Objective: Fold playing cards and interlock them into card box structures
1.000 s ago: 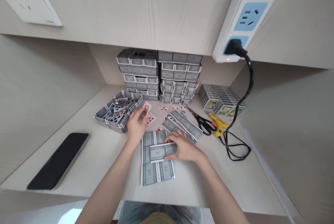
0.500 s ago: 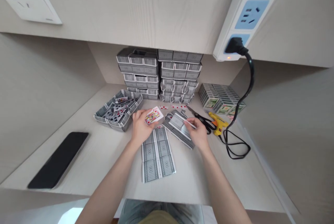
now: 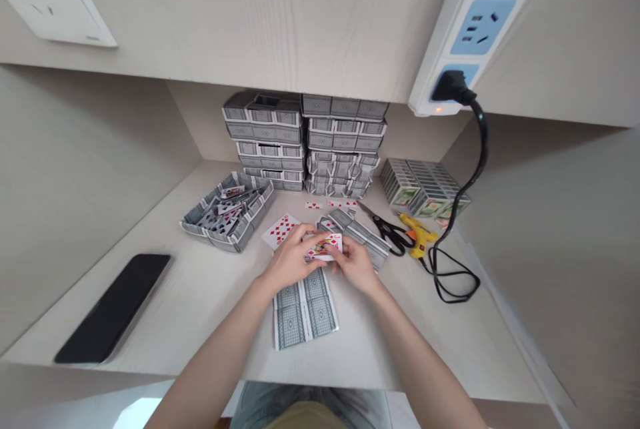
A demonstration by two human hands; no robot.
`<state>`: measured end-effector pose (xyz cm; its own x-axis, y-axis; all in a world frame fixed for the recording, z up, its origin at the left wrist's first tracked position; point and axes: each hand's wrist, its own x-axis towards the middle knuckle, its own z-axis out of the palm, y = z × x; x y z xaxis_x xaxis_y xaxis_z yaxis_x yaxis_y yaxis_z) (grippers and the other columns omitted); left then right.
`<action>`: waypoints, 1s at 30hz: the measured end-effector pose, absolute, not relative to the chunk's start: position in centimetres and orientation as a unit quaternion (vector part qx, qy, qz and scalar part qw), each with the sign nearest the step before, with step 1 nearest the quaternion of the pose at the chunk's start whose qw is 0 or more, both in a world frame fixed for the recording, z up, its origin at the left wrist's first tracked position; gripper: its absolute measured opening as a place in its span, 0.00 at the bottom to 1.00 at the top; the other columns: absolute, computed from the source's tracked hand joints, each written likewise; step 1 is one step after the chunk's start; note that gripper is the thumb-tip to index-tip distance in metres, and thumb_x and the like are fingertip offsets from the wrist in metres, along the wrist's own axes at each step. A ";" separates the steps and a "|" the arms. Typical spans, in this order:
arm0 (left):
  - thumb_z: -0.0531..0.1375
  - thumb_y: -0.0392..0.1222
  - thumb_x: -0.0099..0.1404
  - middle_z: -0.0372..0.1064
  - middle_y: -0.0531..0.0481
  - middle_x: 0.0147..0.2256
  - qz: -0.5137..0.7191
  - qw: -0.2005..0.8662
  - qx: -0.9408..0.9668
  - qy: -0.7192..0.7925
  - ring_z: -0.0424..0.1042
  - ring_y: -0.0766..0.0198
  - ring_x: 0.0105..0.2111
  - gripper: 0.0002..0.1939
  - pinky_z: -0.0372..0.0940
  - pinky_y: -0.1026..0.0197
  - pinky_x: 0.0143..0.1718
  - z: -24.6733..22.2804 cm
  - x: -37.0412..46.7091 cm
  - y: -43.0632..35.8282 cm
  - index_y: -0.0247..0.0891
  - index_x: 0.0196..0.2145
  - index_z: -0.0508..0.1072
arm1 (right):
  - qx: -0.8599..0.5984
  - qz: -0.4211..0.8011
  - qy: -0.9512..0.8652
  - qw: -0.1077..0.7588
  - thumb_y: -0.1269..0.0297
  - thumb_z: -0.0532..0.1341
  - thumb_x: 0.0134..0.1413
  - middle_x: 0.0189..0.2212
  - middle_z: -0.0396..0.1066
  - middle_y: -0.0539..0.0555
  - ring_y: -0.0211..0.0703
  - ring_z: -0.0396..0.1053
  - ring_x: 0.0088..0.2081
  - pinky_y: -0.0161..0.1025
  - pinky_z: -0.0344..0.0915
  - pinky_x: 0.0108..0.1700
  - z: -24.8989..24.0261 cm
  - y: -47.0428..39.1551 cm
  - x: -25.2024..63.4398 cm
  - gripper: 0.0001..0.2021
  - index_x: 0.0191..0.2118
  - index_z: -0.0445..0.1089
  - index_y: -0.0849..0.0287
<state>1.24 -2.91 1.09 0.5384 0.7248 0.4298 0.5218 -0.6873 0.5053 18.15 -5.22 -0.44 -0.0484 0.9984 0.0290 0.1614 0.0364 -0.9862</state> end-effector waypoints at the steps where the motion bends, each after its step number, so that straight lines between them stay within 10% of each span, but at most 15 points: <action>1: 0.62 0.46 0.52 0.59 0.47 0.46 0.313 0.160 0.865 0.358 0.59 0.58 0.48 0.27 0.58 0.56 0.49 1.1 1.3 -2.9 0.48 0.51 0.63 | -0.520 0.466 -0.560 0.446 0.52 0.56 0.46 0.20 0.68 0.49 0.35 0.60 0.15 0.32 0.56 0.17 -0.7 -5.2 18.2 0.16 0.35 0.66 0.60; 13: 0.45 0.50 0.64 0.65 0.45 0.31 0.230 0.012 0.814 0.533 0.63 0.57 0.36 0.17 0.58 0.54 0.40 -0.7 1.4 -1.7 0.37 0.29 0.68 | -0.654 0.324 -0.560 0.392 0.52 0.53 0.49 0.15 0.68 0.50 0.40 0.64 0.15 0.34 0.58 0.19 -1.6 -4.4 20.9 0.16 0.32 0.68 0.60; 30: 0.38 0.55 0.64 0.70 0.45 0.30 0.158 0.009 0.778 0.608 0.69 0.60 0.29 0.26 0.57 0.61 0.29 -0.2 1.3 -2.1 0.37 0.30 0.69 | -0.565 0.510 -0.453 0.464 0.51 0.59 0.43 0.17 0.70 0.49 0.36 0.63 0.12 0.32 0.59 0.13 -1.0 -4.6 20.0 0.18 0.35 0.63 0.61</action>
<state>1.30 -2.05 -0.23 0.2098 0.9493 0.2343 0.9436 -0.2594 0.2059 20.04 -4.57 -0.96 0.0693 0.9852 -0.1568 0.0389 -0.1597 -0.9864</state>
